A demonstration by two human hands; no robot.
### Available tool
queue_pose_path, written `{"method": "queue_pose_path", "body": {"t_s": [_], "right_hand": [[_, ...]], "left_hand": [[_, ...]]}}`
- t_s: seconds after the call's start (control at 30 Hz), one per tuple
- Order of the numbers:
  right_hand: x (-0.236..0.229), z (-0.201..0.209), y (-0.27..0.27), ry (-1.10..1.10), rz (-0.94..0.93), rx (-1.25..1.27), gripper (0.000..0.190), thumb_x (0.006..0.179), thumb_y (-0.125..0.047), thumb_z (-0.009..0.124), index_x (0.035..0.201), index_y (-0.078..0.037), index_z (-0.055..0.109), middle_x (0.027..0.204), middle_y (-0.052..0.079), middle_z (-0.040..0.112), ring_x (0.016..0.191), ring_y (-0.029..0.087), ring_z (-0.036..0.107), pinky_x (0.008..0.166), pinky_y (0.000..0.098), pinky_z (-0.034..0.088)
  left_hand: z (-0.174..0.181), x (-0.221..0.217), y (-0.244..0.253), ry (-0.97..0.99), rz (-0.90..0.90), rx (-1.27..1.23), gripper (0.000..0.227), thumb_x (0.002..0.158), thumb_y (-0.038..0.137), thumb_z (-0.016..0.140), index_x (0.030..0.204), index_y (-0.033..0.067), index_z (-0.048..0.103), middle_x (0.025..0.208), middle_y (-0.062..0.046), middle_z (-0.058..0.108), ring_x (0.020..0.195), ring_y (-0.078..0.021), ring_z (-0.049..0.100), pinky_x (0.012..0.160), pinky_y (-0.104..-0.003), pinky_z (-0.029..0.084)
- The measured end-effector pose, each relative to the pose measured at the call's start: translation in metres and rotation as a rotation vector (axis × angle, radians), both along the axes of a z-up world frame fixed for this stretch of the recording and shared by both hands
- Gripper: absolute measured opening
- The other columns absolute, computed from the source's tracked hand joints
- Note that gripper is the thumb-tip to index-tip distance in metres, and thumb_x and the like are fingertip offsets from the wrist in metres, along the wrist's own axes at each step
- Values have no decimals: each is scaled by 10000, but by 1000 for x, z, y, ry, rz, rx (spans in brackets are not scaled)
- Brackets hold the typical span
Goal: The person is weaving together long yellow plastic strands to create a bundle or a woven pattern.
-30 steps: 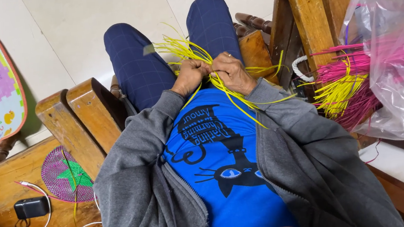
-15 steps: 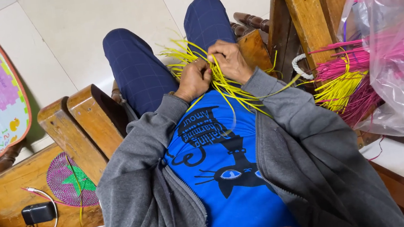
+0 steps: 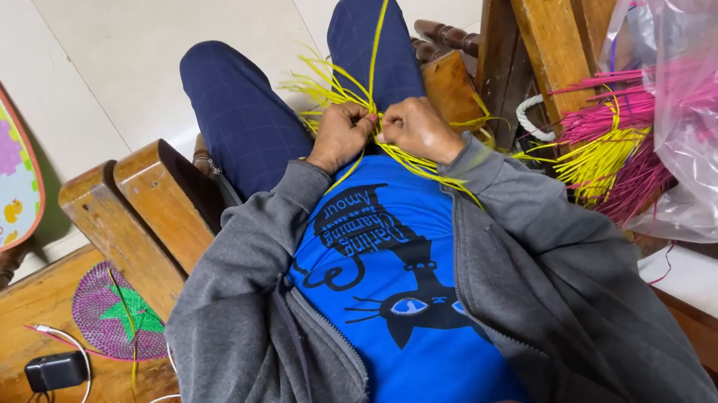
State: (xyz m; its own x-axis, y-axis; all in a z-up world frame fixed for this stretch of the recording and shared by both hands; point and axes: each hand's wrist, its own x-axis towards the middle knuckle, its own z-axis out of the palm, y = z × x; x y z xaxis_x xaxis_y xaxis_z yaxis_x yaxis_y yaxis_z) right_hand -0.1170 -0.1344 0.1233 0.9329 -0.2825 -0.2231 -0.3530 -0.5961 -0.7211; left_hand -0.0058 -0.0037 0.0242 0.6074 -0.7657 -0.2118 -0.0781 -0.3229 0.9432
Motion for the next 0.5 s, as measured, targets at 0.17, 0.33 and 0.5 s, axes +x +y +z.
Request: {"method": "queue_pose_path", "body": {"t_s": [0.17,0.33,0.5], "right_hand": [[4,22,15,66,-1,5,164,814,-235,669,774,-88,729,691,131,690,739,377,672,618,468,497],[6,23,18,245,72,-122,231,713,-346,687,698,-118,646,730,69,710,809,380,682,696,509,523],[-22,18,-4,310,235,-180,166,766,-246,609,809,-94,662,778,161,707,832,407,683,712,516,530]], "left_hand": [[-37,1,-3,93,1,8,151,833,150,615,710,82,668,652,-92,641,679,-203,620,638,-317,504],[-13,0,-1,-15,-10,95,125,819,154,629,746,75,692,672,-116,646,697,-240,641,640,-350,500],[-20,5,3,-132,-29,116,198,848,192,657,713,48,668,674,-185,629,714,-334,633,646,-394,488]]}}
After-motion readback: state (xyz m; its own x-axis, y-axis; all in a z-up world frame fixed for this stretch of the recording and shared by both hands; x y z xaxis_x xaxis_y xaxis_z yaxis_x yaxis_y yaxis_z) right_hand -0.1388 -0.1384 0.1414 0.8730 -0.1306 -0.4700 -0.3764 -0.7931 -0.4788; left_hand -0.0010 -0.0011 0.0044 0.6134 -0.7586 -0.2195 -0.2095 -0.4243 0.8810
